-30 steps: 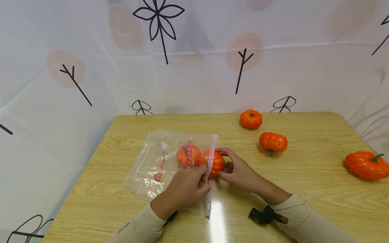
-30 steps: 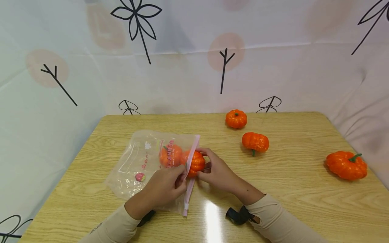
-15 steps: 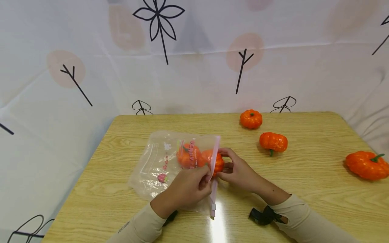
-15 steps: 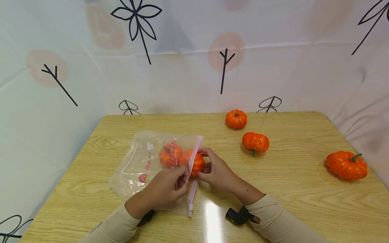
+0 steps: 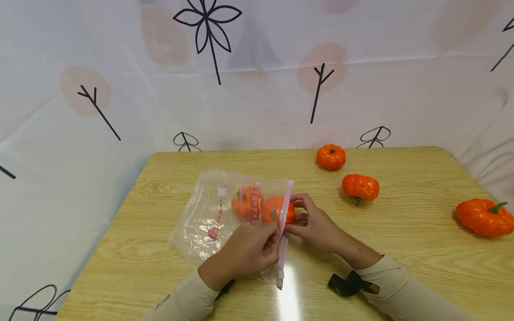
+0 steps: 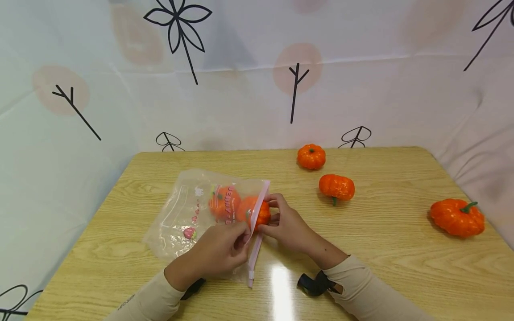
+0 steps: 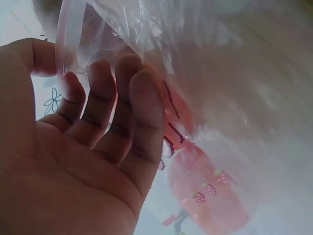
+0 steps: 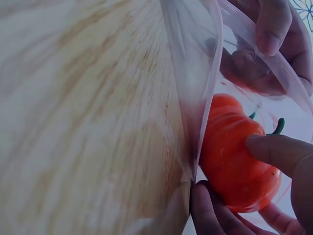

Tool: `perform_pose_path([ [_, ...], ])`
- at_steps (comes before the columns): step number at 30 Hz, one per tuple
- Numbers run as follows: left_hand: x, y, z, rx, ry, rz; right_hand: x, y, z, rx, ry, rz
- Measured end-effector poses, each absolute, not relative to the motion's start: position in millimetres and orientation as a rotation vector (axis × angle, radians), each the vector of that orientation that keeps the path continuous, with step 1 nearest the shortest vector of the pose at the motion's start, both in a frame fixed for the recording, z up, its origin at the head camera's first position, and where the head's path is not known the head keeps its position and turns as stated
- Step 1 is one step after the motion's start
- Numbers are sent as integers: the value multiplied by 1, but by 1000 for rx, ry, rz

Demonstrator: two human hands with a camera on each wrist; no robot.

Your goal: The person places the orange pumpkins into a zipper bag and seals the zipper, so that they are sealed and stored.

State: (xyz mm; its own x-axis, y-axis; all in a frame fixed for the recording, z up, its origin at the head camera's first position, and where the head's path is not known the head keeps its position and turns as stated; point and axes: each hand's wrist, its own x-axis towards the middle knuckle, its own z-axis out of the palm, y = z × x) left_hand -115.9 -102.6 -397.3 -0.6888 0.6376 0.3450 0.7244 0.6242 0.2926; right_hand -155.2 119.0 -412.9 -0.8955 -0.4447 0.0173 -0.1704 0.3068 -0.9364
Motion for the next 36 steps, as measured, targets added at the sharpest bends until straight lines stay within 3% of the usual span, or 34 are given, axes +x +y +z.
perform_pose_path([
  [24,-108,-96,-397,-864,-2905,-570,-161,121,-415,-422,2345,-1656],
  [36,-109,-96,-398,-884,-2895,-615,-159,119,-412,-370,2291,-1680],
])
